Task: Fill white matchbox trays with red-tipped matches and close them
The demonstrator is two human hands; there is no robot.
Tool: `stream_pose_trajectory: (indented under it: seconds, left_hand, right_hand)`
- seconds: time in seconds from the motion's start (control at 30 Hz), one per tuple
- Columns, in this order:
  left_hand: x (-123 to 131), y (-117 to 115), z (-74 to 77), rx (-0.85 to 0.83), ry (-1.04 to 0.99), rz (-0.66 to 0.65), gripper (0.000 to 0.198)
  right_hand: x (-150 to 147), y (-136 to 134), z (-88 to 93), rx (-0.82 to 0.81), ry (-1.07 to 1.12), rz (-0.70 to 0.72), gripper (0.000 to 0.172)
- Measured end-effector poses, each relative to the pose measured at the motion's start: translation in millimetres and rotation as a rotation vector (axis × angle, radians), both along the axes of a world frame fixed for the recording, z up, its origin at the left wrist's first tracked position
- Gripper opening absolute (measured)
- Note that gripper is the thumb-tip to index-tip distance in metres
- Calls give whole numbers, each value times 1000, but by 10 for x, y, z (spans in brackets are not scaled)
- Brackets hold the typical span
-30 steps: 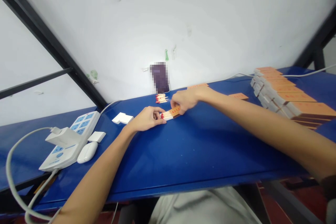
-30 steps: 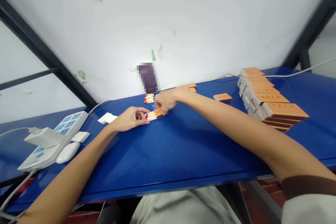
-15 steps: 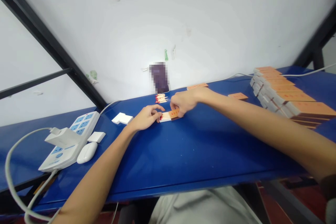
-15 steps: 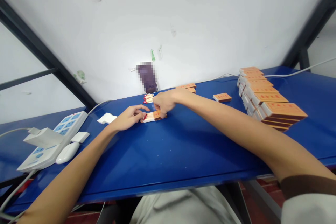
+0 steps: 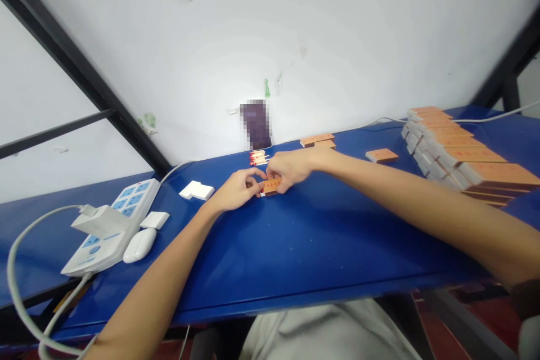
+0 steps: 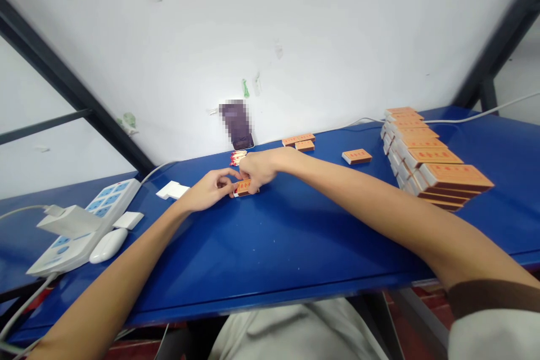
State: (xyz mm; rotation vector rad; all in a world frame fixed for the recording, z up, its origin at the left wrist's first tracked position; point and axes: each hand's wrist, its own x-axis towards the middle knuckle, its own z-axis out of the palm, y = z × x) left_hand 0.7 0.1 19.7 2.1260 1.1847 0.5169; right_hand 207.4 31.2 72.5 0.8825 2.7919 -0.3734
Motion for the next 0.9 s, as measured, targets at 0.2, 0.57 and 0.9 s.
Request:
stream_pose_trajectory:
  seconds: [0.2,0.57,0.9]
  left_hand:
    - [-5,23,-36,-29,-85,-26,34]
    - [10,-33,0,-35,-105,-23,35]
    - [-36,10,-13,159,59,28,33]
  right_hand:
    - [-39,-98,53,33,-2,-11,22]
    - [-51,-88,22,16,22,-9,18]
    - [453,-47,595,188,-56,-287,40]
